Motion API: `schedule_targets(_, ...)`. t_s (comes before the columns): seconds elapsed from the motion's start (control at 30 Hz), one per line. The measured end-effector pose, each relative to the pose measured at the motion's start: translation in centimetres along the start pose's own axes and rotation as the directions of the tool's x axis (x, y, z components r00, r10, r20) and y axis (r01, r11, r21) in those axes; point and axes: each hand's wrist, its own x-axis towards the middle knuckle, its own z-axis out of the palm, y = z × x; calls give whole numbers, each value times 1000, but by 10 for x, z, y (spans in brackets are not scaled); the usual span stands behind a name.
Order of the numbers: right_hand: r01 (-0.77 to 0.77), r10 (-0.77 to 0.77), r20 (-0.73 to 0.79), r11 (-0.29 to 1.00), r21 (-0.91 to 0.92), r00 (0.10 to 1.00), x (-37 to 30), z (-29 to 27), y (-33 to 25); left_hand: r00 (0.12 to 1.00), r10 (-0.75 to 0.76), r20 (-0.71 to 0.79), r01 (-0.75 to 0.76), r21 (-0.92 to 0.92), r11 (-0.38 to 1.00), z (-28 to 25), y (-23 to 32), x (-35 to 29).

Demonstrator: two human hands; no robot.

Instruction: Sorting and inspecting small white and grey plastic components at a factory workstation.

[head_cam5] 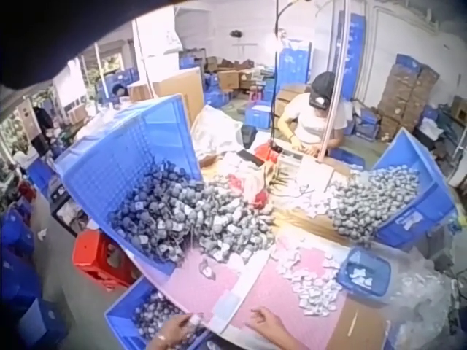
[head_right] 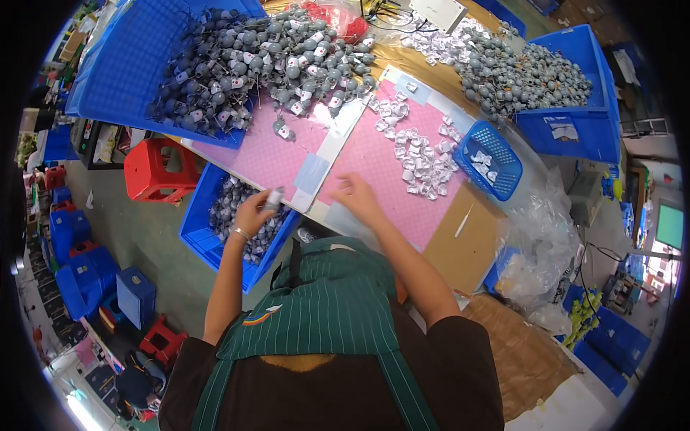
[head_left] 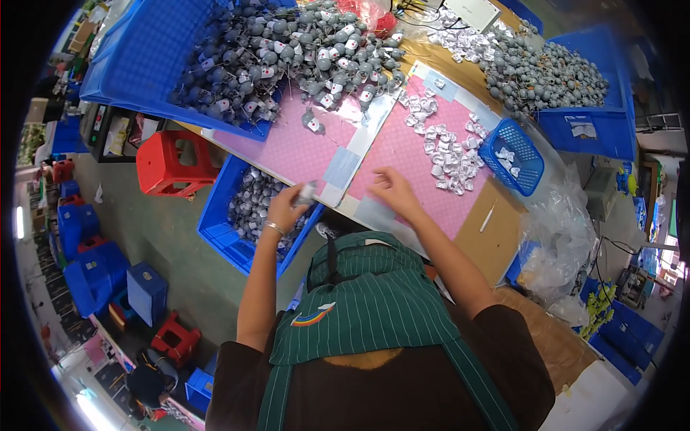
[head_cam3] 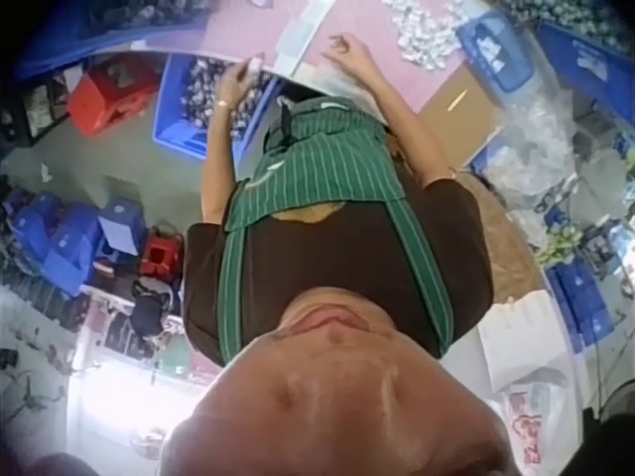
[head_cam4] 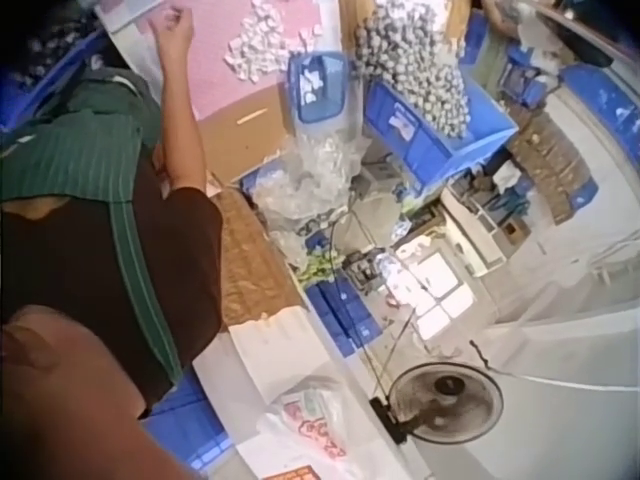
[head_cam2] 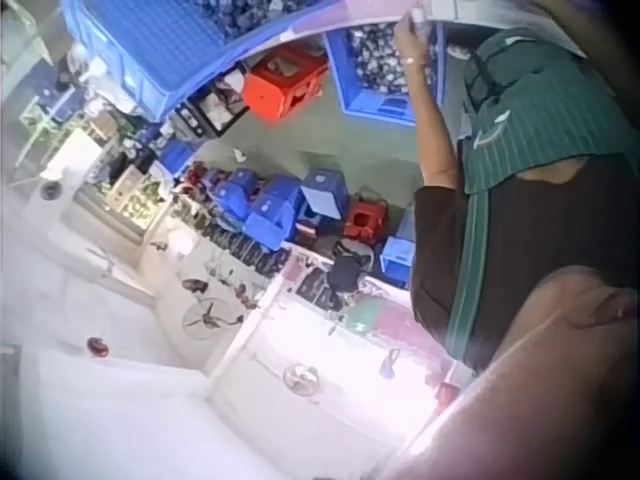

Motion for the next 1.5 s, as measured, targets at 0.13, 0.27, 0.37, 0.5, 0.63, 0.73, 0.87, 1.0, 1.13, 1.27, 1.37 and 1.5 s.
schedule_targets(0.13, -79, -53, -363, 937, -340, 930, 11, -77, 64, 963, 131, -235, -2, 479, 878, -29, -64, 8)
schedule_targets(0.27, -307, -61, -527, 753, -582, 848, 9, -116, 79, 957, -25, -290, 72, 152, 986, -19, -41, 58)
schedule_targets(0.37, -455, -48, -594, 595, -663, 803, 13, -111, 62, 941, 43, -335, 11, 158, 987, 4, -36, 117)
schedule_targets(0.5, -437, -135, -530, 418, -797, 837, 18, -100, 75, 860, 423, -285, -211, 557, 804, 18, -13, 183)
schedule_targets(0.63, -351, -280, -483, 412, -841, 829, 18, -93, 92, 848, 525, 72, -347, 824, 448, 22, -8, 213)
schedule_targets(0.73, -286, -343, -437, 411, -866, 831, 12, -94, 94, 908, 347, 236, -357, 869, 343, 18, -3, 216)
schedule_targets(0.87, -268, -333, -423, 422, -866, 843, 10, -96, 92, 905, 407, 121, -341, 778, 527, 16, -21, 204)
schedule_targets(1.0, -179, -352, -399, 519, -836, 847, 3, -96, 88, 947, 321, 1, -261, 585, 768, 25, -12, 163)
schedule_targets(1.13, -91, -385, -446, 666, -740, 808, -1, -90, 69, 994, 7, -106, -11, -44, 999, 33, 13, 119)
schedule_targets(1.27, -148, 63, -449, 976, -157, 891, 1, -72, 32, 996, -90, 5, 77, -569, 819, 40, 46, 87)
schedule_targets(1.37, 103, -18, -262, 943, 315, 965, 0, -41, -15, 974, -95, 203, 223, -840, 495, 45, 76, 67)
schedule_targets(1.5, 79, -37, -114, 919, 386, 993, -6, -13, -57, 978, 95, 185, 112, -853, 510, 43, 100, 46)
